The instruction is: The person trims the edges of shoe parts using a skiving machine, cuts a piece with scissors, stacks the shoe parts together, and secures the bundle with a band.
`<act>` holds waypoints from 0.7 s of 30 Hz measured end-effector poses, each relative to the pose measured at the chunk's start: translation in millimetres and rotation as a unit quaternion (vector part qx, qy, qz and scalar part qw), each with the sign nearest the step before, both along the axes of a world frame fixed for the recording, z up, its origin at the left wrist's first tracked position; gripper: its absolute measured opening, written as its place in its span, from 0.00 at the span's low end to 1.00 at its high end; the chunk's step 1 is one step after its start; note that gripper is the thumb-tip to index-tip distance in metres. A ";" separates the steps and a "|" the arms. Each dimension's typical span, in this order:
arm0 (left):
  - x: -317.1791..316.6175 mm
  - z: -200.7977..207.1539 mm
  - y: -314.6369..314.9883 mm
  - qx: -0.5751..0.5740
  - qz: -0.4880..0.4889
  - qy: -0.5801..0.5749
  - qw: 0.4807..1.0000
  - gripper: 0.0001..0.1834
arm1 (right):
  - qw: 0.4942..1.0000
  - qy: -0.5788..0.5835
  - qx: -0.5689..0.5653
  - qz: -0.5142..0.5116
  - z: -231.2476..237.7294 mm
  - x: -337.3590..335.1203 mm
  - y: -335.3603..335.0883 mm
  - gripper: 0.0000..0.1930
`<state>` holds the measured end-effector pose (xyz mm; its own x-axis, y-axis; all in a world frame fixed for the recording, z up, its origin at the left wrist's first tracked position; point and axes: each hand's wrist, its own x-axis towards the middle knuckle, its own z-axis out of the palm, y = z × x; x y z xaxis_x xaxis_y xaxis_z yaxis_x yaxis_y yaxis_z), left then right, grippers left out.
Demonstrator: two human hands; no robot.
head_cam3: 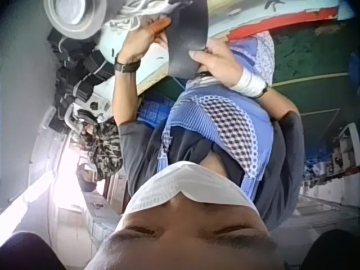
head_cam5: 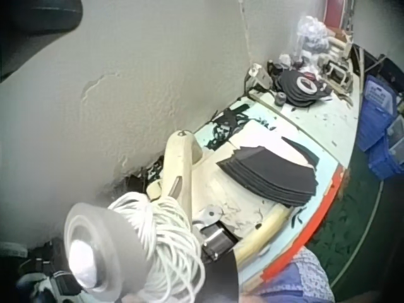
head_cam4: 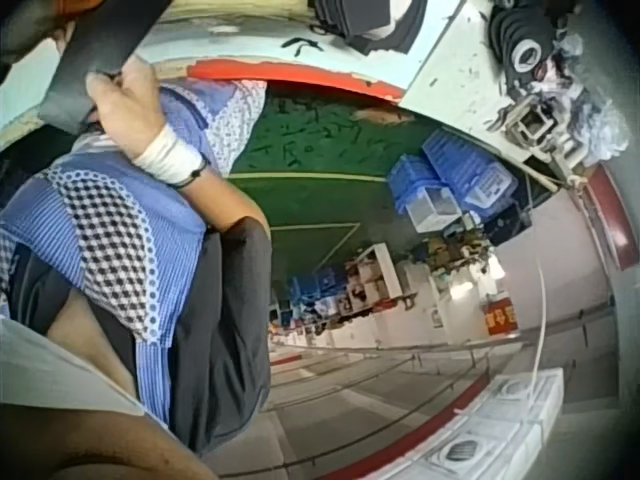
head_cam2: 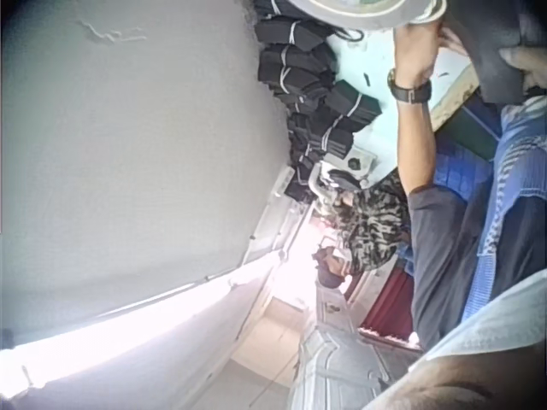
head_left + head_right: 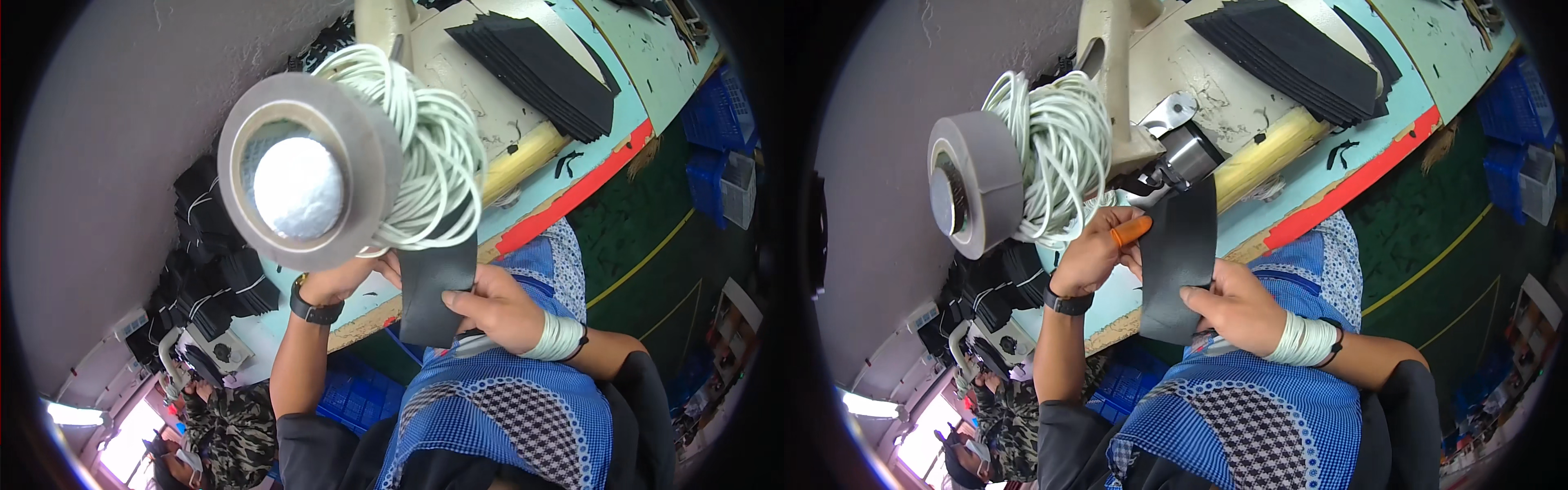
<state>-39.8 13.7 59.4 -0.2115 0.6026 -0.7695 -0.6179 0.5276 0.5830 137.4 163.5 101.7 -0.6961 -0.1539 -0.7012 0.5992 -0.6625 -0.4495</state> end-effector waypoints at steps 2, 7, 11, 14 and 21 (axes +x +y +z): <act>-7.1 2.4 4.3 0.017 -0.021 -0.033 0.999 0.12 | 0.989 -0.037 -0.128 -0.069 3.9 -3.7 -1.7 0.14; -9.1 4.1 9.2 -0.011 0.001 0.037 0.999 0.13 | 0.971 -0.058 -0.176 -0.153 2.3 -3.3 2.6 0.14; 7.0 -5.6 28.8 0.042 -0.028 -0.021 0.999 0.18 | 0.989 -0.022 0.092 -0.115 -1.4 8.7 32.7 0.11; 26.2 10.7 48.2 0.016 -0.135 -0.014 0.991 0.23 | 0.960 0.064 0.261 -0.083 -4.5 22.4 42.0 0.13; 75.3 42.8 71.7 0.153 -0.252 0.162 0.941 0.35 | 0.560 0.149 0.815 0.010 20.3 -8.2 82.9 0.19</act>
<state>35.4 85.4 102.2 -0.0327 0.8726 -0.4873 -0.0962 0.4825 0.8706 129.2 246.4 122.0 -0.8294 0.5114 0.2248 0.3362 0.7783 -0.5303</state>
